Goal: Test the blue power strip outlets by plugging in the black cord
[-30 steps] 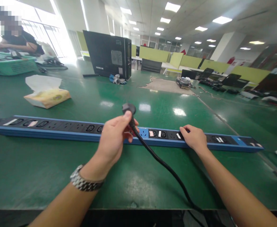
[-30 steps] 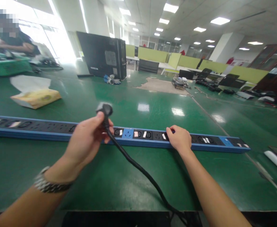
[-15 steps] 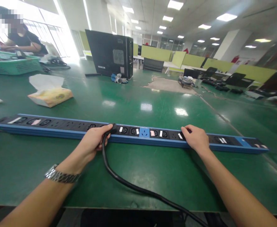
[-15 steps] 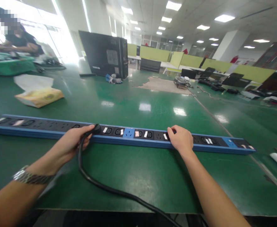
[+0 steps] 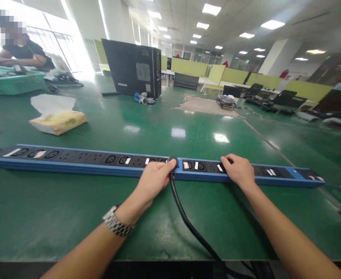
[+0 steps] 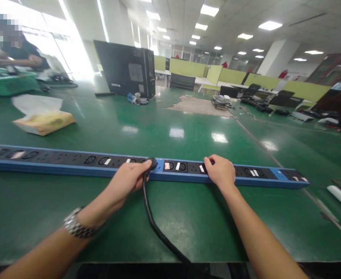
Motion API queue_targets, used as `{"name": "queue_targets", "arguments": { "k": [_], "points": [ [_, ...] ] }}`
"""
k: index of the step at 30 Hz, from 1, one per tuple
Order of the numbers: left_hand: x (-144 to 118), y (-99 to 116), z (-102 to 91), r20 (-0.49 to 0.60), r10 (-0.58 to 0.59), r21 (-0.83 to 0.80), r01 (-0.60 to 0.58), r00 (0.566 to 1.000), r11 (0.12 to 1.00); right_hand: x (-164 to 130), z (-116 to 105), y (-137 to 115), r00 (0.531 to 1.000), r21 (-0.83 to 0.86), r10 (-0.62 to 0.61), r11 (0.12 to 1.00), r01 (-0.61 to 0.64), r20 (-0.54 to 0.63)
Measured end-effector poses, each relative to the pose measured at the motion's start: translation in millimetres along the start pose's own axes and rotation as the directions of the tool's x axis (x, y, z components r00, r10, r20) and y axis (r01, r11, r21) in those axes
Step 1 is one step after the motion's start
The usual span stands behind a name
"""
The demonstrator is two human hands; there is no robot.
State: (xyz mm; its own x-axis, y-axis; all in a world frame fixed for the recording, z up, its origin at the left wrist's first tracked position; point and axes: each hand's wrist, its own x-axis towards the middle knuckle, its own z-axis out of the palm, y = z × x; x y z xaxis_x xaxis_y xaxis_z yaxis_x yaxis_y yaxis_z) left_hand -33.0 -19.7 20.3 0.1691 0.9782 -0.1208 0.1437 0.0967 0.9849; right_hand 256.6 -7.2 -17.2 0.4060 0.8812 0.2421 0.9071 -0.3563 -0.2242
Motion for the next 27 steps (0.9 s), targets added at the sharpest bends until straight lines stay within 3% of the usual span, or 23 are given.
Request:
{"name": "queue_targets", "arguments": {
  "k": [5,12,19,22,27],
  "points": [
    [12.2,-20.9,18.0,-0.011,-0.044,-0.035,0.044,0.999,0.998,-0.3,-0.5,-0.7,1.000,0.004,-0.006,1.000,0.006,0.005],
    [8.1,-21.2,20.5,-0.141,0.024,-0.061,-0.033,0.990,0.998,-0.7,0.4,0.2,1.000,0.006,-0.014,1.000,0.014,-0.013],
    [17.1,-15.7,27.9,-0.009,-0.117,-0.236,0.111,0.993,0.965,-0.5,1.1,-0.1,1.000,0.017,0.009,1.000,-0.008,-0.016],
    [14.7,-16.3,29.2,-0.018,-0.120,-0.198,0.114,0.993,0.974,-1.0,-0.2,-0.9,1.000,0.031,0.001,1.000,-0.001,-0.015],
    [15.7,-25.6,28.7,-0.128,0.010,-0.026,-0.013,0.992,1.000,-1.7,-1.4,-1.7,1.000,0.026,0.013,1.000,-0.013,-0.009]
  ]
}}
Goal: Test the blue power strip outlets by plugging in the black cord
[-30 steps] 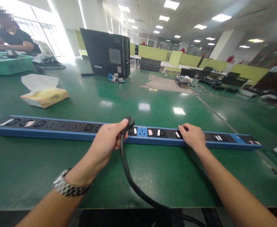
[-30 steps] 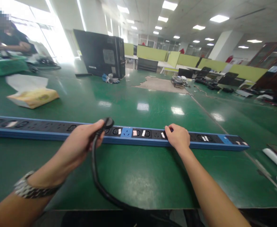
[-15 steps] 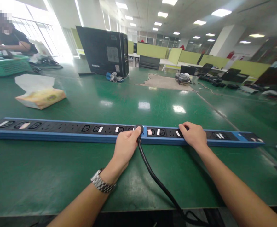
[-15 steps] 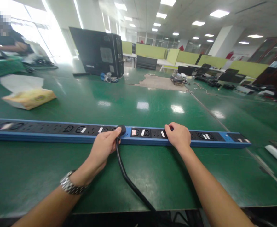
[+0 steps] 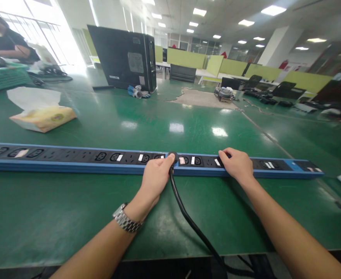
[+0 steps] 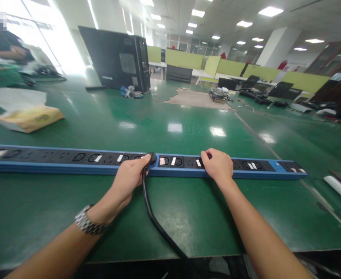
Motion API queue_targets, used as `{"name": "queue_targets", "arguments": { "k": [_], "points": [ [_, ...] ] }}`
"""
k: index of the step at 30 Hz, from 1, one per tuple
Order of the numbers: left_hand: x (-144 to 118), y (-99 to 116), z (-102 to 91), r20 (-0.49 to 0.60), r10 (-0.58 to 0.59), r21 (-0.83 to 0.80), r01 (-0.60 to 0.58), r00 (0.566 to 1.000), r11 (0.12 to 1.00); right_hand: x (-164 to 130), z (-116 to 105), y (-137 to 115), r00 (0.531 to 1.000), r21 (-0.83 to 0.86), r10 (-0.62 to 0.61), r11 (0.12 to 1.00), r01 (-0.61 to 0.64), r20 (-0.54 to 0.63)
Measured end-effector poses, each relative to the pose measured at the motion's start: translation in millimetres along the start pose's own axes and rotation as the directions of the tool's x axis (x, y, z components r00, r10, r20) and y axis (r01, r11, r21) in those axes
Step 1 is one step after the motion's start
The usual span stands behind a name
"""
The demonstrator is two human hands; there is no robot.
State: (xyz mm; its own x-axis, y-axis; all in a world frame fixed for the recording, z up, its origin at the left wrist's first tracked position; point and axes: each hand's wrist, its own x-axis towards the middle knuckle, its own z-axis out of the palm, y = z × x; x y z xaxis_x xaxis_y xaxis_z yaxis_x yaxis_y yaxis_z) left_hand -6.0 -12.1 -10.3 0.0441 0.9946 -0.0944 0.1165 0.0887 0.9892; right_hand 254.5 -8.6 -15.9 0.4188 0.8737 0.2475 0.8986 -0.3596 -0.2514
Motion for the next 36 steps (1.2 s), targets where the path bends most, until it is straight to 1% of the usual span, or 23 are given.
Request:
{"name": "queue_targets", "arguments": {
  "k": [3,7,10,12,15,18,20,24,28,31,32,34,36],
  "points": [
    [5.7,-2.5,-2.8,-0.019,0.060,0.097,-0.058,0.998,0.994,0.1,0.7,0.5,1.000,0.005,-0.003,1.000,0.003,-0.007],
    [9.5,2.2,-10.1,0.053,0.072,0.197,-0.081,0.996,0.977,0.5,1.5,1.1,1.000,0.004,-0.019,1.000,0.019,-0.011],
    [9.6,8.3,-14.4,0.085,0.062,0.284,-0.083,0.995,0.955,0.3,1.0,0.6,1.000,-0.007,-0.020,1.000,0.020,-0.003],
    [10.7,12.1,-16.4,0.116,0.031,0.287,-0.064,0.993,0.956,0.0,0.2,0.0,1.000,-0.008,-0.018,1.000,0.018,0.001],
    [15.2,16.5,-19.8,0.192,-0.025,0.263,-0.027,0.981,0.965,-0.3,-0.9,-0.8,1.000,-0.002,-0.018,1.000,0.018,0.005],
    [19.5,18.9,-23.1,0.255,-0.047,0.306,-0.035,0.966,0.951,-0.1,-1.2,-0.8,1.000,-0.002,-0.020,1.000,0.020,0.009],
    [19.6,20.0,-24.1,0.279,-0.065,0.298,-0.022,0.958,0.954,0.2,-0.9,-0.5,1.000,-0.007,-0.022,1.000,0.022,0.010],
    [15.4,25.8,-21.2,0.263,-0.126,0.207,0.071,0.957,0.976,0.6,-0.1,0.3,1.000,-0.020,-0.026,0.999,0.026,0.017],
    [14.0,32.5,-16.1,0.205,-0.162,0.222,0.115,0.965,0.968,0.3,-0.6,0.1,1.000,-0.018,-0.021,1.000,0.021,0.018],
    [13.8,27.5,-12.5,0.189,-0.199,0.202,0.160,0.962,0.966,0.1,-1.2,-0.3,1.000,-0.015,-0.016,1.000,0.016,0.018],
    [13.5,23.7,-11.4,0.179,-0.194,0.200,0.157,0.965,0.967,0.2,-1.1,-0.3,1.000,-0.015,-0.018,1.000,0.018,0.017],
    [12.3,14.9,-9.7,0.145,-0.143,0.220,0.109,0.979,0.969,0.4,-0.7,0.1,1.000,-0.012,-0.020,1.000,0.020,0.016],
    [10.2,8.0,-9.4,0.143,-0.111,0.230,0.077,0.983,0.970,0.6,-0.1,0.5,1.000,-0.008,-0.020,1.000,0.020,0.012]
  ]
}}
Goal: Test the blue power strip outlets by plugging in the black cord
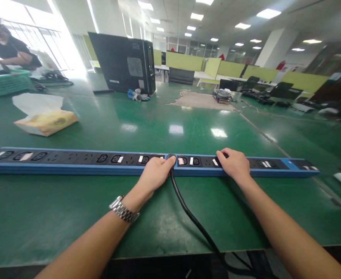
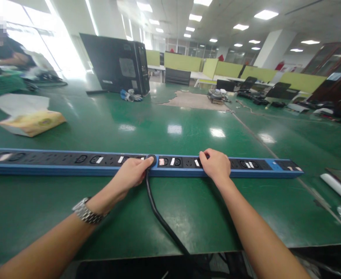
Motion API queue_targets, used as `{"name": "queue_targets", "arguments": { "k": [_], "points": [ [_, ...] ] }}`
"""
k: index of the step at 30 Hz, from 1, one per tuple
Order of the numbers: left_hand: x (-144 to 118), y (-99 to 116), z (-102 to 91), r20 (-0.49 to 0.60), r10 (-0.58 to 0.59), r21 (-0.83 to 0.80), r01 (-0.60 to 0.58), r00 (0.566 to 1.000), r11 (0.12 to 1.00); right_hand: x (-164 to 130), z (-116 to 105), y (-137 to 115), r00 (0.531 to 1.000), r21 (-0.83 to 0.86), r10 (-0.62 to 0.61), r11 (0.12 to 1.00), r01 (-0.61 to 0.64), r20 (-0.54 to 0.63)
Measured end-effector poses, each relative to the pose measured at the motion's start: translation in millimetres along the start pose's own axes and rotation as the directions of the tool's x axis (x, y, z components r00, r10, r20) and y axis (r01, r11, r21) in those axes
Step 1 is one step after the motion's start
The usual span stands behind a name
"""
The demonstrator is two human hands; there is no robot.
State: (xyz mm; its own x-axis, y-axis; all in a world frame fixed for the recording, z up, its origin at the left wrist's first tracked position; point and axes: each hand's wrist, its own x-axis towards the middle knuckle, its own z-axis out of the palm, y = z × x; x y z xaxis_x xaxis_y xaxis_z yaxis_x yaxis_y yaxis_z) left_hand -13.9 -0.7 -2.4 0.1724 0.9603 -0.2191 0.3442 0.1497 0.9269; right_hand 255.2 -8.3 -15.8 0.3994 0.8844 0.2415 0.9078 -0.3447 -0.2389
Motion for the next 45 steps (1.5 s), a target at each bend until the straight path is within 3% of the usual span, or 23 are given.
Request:
{"name": "queue_targets", "arguments": {
  "k": [4,9,12,15,17,20,23,25,26,28,30,33,35,42,45],
  "points": [
    [-7.3,3.2,-1.3,0.080,-0.047,-0.126,0.057,0.996,0.990,-0.8,1.1,-0.2,1.000,0.019,-0.002,1.000,0.003,-0.020],
    [-16.2,37.1,10.4,0.088,0.143,-0.295,-0.112,0.986,0.949,0.3,6.0,4.5,0.995,0.096,-0.013,0.995,0.023,-0.101],
    [-13.8,47.3,37.9,0.223,0.064,-0.370,0.024,0.973,0.929,1.4,7.6,11.6,0.984,0.252,-0.029,0.965,0.073,-0.174],
    [-9.4,42.3,73.3,0.314,-0.050,-0.407,0.182,0.948,0.895,-3.5,-2.2,10.0,0.979,0.443,-0.052,0.886,0.135,-0.195],
    [-8.7,37.5,93.7,0.285,-0.050,-0.407,0.168,0.957,0.898,-9.8,-16.0,-0.1,0.986,0.486,-0.116,0.860,0.159,-0.117],
    [-11.0,36.7,108.5,0.269,0.013,-0.313,0.075,0.963,0.947,-15.9,-38.9,-21.6,0.961,0.408,-0.233,0.900,0.154,0.152],
    [-11.6,42.8,97.0,0.412,0.094,-0.184,-0.018,0.906,0.983,-11.1,-52.5,-34.4,0.911,0.313,-0.229,0.942,0.119,0.344],
    [-7.7,46.3,76.1,0.446,0.194,-0.087,-0.173,0.874,0.981,-3.8,-55.8,-34.8,0.888,0.285,-0.257,0.947,0.151,0.382],
    [-4.2,46.4,63.5,0.391,0.262,-0.007,-0.282,0.882,0.959,-0.1,-56.8,-33.6,0.882,0.272,-0.289,0.942,0.194,0.373],
    [4.9,41.7,38.3,0.156,0.432,0.269,-0.459,0.888,0.847,6.0,-58.9,-32.1,0.875,0.209,-0.364,0.928,0.309,0.320],
    [14.4,30.3,18.7,-0.017,0.562,0.582,-0.449,0.827,0.678,8.9,-62.1,-34.9,0.858,0.106,-0.418,0.908,0.405,0.299],
    [22.9,8.1,6.3,0.007,0.605,0.820,-0.351,0.796,0.453,5.6,-66.8,-49.1,0.850,-0.090,-0.409,0.883,0.460,0.334],
    [23.6,-2.8,6.9,0.039,0.611,0.868,-0.330,0.790,0.371,-0.7,-67.2,-60.9,0.860,-0.196,-0.386,0.864,0.463,0.333],
    [20.6,-6.9,11.9,0.050,0.651,0.896,-0.321,0.758,0.305,-15.8,-53.6,-71.2,0.871,-0.288,-0.363,0.840,0.459,0.332],
    [20.9,-6.7,11.8,0.033,0.653,0.898,-0.308,0.757,0.312,-12.4,-69.8,-59.9,0.883,-0.219,-0.397,0.865,0.452,0.252]
  ]
}}
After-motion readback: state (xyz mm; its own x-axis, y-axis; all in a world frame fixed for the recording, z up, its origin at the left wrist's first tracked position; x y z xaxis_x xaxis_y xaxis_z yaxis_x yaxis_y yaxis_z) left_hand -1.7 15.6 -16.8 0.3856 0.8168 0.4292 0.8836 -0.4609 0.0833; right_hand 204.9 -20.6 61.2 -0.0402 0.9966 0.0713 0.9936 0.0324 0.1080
